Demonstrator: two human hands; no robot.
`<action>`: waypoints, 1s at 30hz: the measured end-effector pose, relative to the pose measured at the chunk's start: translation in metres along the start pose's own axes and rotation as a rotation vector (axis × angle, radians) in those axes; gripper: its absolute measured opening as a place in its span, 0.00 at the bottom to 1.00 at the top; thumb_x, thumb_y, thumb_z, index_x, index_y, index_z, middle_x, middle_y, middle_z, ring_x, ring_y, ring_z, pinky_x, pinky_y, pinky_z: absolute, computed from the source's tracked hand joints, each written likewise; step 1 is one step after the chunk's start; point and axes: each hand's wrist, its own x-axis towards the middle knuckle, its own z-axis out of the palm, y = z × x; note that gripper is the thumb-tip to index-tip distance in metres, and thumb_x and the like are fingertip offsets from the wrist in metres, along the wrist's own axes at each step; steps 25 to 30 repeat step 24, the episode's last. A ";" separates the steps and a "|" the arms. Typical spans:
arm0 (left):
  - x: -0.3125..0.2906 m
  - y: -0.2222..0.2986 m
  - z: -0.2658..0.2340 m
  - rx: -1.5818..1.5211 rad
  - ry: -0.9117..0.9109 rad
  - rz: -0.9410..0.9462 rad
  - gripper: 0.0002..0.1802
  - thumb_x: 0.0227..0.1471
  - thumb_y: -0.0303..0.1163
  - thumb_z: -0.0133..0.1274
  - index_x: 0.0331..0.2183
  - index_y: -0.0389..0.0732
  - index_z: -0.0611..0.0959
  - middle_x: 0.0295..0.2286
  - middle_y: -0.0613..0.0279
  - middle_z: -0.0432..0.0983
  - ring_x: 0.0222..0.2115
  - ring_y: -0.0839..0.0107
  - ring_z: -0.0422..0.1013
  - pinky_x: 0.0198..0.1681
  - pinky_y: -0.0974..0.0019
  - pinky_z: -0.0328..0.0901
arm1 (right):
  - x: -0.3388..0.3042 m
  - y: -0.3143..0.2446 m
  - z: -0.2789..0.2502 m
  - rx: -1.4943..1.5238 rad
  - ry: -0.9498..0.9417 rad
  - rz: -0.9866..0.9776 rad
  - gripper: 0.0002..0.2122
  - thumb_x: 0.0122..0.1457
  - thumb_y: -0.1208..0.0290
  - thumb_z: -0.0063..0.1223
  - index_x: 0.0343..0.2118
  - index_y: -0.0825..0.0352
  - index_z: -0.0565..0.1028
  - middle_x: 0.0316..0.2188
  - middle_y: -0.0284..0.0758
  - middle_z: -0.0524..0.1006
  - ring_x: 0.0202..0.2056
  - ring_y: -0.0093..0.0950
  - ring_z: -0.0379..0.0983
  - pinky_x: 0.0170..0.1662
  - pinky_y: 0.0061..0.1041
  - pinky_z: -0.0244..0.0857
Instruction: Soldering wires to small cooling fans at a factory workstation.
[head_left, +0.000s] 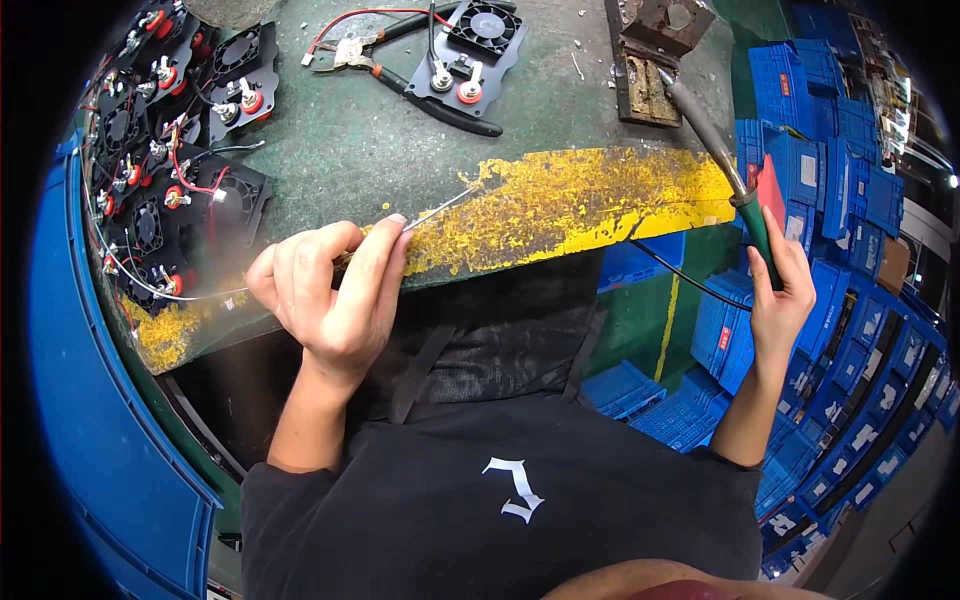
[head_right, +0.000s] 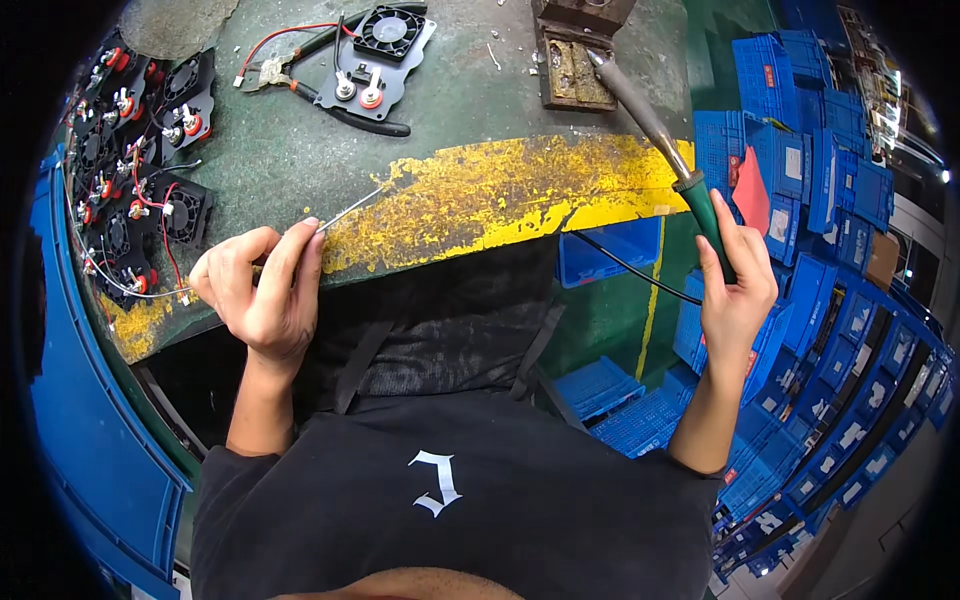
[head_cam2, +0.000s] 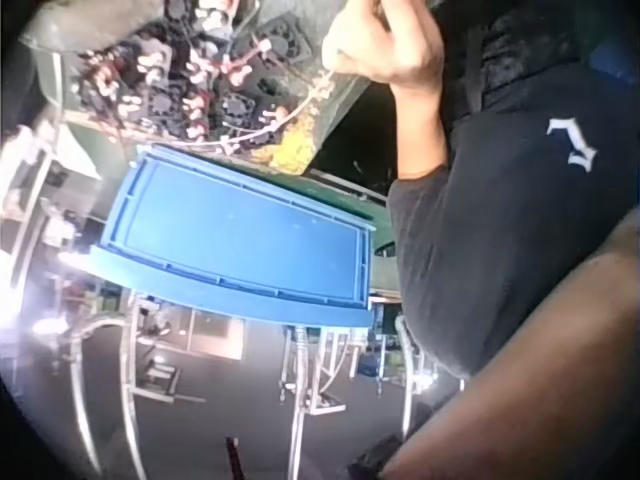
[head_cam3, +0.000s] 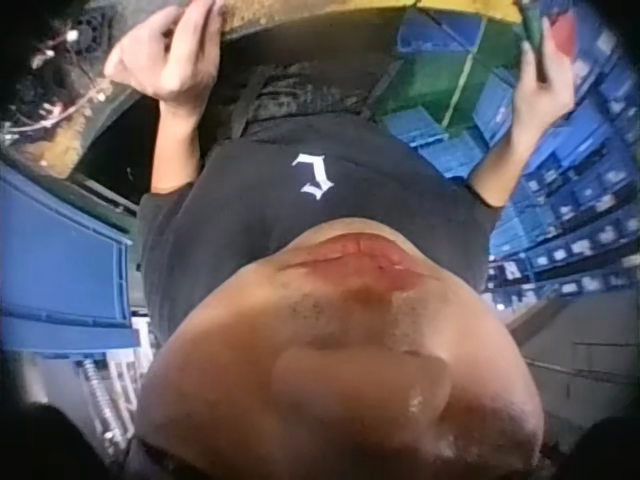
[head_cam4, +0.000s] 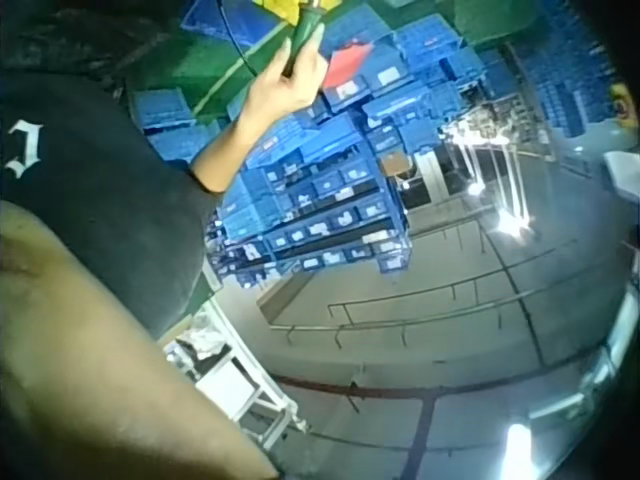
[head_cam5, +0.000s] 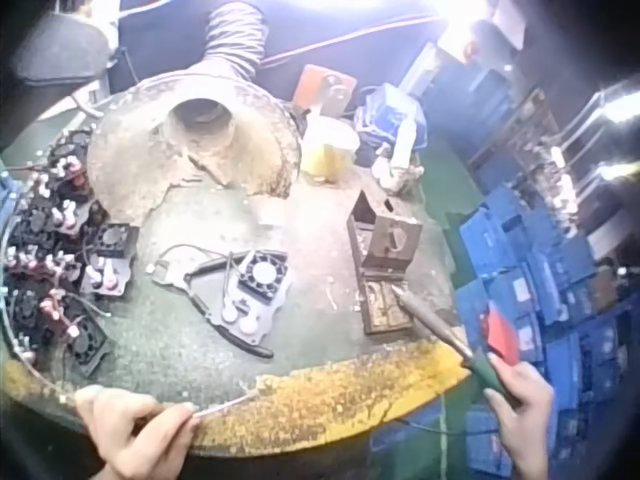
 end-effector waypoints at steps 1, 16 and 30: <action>0.000 0.000 0.000 -0.003 -0.004 -0.003 0.13 0.42 0.34 0.73 0.35 0.48 0.90 0.29 0.71 0.74 0.31 0.72 0.70 0.44 0.64 0.56 | -0.001 -0.003 0.000 -0.063 0.010 -0.020 0.23 0.59 0.83 0.61 0.59 0.65 0.78 0.37 0.32 0.78 0.36 0.20 0.70 0.41 0.20 0.65; 0.000 0.000 0.001 -0.005 0.015 0.007 0.13 0.42 0.34 0.72 0.35 0.48 0.90 0.29 0.71 0.74 0.31 0.72 0.70 0.43 0.64 0.56 | -0.011 -0.024 -0.010 -0.605 0.207 -0.367 0.26 0.53 0.80 0.66 0.56 0.50 0.82 0.30 0.31 0.76 0.25 0.25 0.72 0.28 0.26 0.66; -0.002 -0.001 0.001 -0.015 0.012 0.001 0.13 0.43 0.33 0.72 0.35 0.48 0.90 0.29 0.72 0.74 0.31 0.72 0.70 0.44 0.64 0.56 | -0.019 -0.030 -0.018 -0.757 0.232 -0.436 0.24 0.51 0.78 0.65 0.53 0.51 0.84 0.32 0.33 0.77 0.26 0.27 0.73 0.29 0.26 0.68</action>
